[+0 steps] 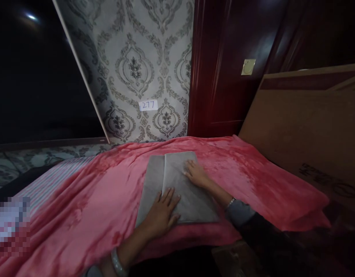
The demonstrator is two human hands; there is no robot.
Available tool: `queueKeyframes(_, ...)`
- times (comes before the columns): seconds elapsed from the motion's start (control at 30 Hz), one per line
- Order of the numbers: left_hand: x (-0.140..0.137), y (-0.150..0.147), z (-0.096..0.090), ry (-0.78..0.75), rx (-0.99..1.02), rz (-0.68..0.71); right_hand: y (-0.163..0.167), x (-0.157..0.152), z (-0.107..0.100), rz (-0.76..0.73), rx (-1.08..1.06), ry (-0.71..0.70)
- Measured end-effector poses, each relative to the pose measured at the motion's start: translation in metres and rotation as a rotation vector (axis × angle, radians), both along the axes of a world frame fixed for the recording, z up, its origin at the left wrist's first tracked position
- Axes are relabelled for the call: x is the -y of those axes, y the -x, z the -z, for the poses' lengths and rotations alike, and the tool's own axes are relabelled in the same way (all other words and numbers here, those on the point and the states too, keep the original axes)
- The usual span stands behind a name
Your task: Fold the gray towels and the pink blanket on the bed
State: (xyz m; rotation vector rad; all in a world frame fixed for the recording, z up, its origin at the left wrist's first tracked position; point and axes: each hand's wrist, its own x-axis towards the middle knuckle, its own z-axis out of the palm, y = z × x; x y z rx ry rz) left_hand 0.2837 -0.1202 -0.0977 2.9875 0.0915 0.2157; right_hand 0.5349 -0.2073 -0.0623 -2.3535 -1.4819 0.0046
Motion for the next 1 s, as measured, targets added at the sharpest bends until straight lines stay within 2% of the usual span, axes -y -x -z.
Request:
queueKeyframes(0.07, 0.000, 0.001, 0.000, -0.017, 0.010, -0.001, -0.012, -0.018, -0.001, 0.064, 0.031, 0.050)
queueKeyframes(0.17, 0.000, 0.003, 0.003, -0.032, 0.053, 0.010, -0.025, -0.034, 0.007, 0.079, 0.079, 0.081)
queueKeyframes(0.37, 0.004, 0.006, 0.007, -0.048, 0.079, -0.004, -0.037, -0.039, 0.024, 0.068, 0.035, 0.136)
queueKeyframes(0.47, 0.006, 0.012, -0.002, 0.000, 0.047, -0.012, -0.036, -0.039, 0.019, 0.068, 0.006, 0.169)
queueKeyframes(0.6, -0.006, 0.007, -0.030, 0.183, 0.024, 0.007, -0.013, -0.034, 0.011, -0.005, -0.065, 0.215)
queueKeyframes(0.7, -0.033, -0.027, -0.050, 0.337, 0.148, 0.010, 0.021, -0.026, 0.010, -0.199, -0.086, 0.177)
queueKeyframes(0.8, -0.068, -0.084, -0.060, 0.376, 0.186, 0.025, 0.051, -0.014, 0.012, -0.401, -0.086, 0.124)
queueKeyframes(0.9, -0.096, -0.140, -0.058, 0.237, 0.060, -0.047, 0.066, -0.006, 0.013, -0.520, -0.096, 0.087)
queueKeyframes(1.0, -0.111, -0.171, -0.046, 0.100, -0.064, -0.208, 0.069, -0.003, 0.015, -0.533, -0.140, 0.084)
